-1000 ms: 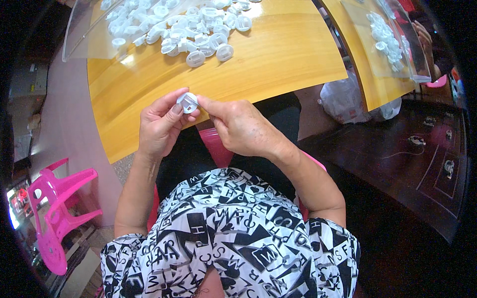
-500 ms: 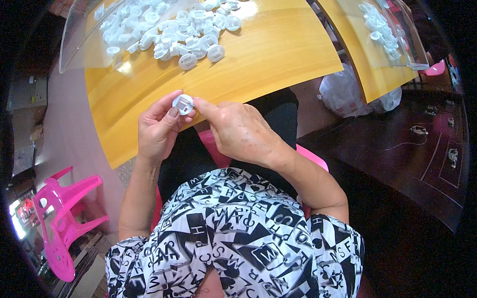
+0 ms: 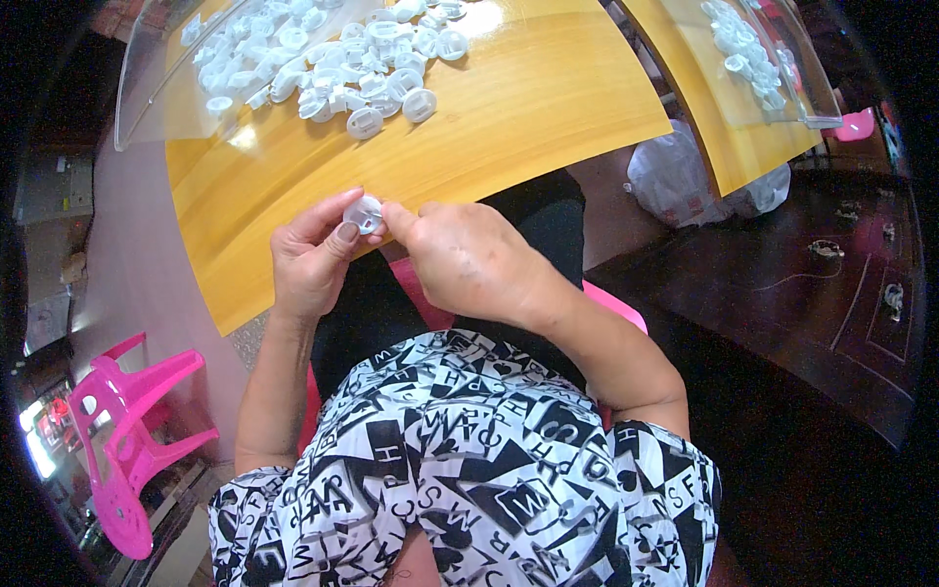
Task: The person trims white plastic components one by one using a small metal tool and places them into a plastic container.
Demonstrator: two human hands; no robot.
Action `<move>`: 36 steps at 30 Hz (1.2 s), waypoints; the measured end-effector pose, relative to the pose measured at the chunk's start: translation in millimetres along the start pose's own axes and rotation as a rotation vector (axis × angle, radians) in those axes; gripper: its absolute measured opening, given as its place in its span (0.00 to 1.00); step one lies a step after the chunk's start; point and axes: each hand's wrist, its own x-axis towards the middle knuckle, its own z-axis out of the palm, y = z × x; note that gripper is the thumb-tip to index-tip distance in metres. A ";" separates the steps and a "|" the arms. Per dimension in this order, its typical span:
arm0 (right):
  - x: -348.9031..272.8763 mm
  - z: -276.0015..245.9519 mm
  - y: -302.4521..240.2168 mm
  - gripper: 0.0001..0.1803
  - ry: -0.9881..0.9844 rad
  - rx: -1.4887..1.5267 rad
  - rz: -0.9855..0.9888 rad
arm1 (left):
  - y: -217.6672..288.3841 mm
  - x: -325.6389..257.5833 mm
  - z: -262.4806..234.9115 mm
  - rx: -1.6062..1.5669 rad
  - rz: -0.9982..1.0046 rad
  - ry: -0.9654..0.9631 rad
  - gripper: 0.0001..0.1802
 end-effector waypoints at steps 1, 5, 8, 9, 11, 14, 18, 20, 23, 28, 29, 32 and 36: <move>1.2 -0.8 4.0 0.21 -0.045 0.046 -0.018 | 0.7 -0.1 0.8 0.001 -0.001 -0.003 0.17; 8.7 -16.2 7.6 0.13 -0.113 0.237 -0.068 | 0.3 -0.6 0.0 0.057 0.035 -0.023 0.17; 8.7 -4.9 13.6 0.14 -0.037 0.338 -0.086 | 1.8 -0.9 0.8 0.020 -0.001 0.016 0.18; 8.0 -2.1 10.8 0.14 -0.038 0.337 -0.092 | 2.9 -0.9 1.5 -0.026 -0.048 0.063 0.19; 3.9 5.1 0.7 0.22 0.115 0.499 -0.001 | 3.8 1.4 3.4 -0.035 -0.020 0.069 0.19; 2.8 11.7 -2.2 0.21 0.165 0.507 0.022 | 4.9 2.8 7.6 -0.052 0.022 0.094 0.20; 3.2 16.3 -5.2 0.23 0.191 0.484 0.079 | 1.3 3.0 7.3 -0.008 0.075 0.115 0.20; 3.8 18.9 -5.8 0.23 0.178 0.449 0.094 | 0.3 2.4 8.0 -0.006 0.086 0.132 0.19; 3.9 23.5 -7.6 0.22 0.205 0.408 0.094 | -1.5 3.2 9.0 -0.003 0.105 0.151 0.19; 4.3 31.6 -5.3 0.21 0.263 0.367 0.042 | -3.1 3.9 10.2 0.026 0.123 0.166 0.18; 4.6 33.5 -4.9 0.22 0.273 0.334 0.016 | -3.2 3.6 10.8 0.035 0.120 0.181 0.18; 4.3 39.6 -1.9 0.23 0.288 0.245 -0.032 | -4.2 2.8 10.8 0.046 0.126 0.194 0.18; 1.7 40.7 -3.4 0.26 0.298 0.109 -0.074 | -3.7 2.1 11.3 0.042 0.129 0.199 0.18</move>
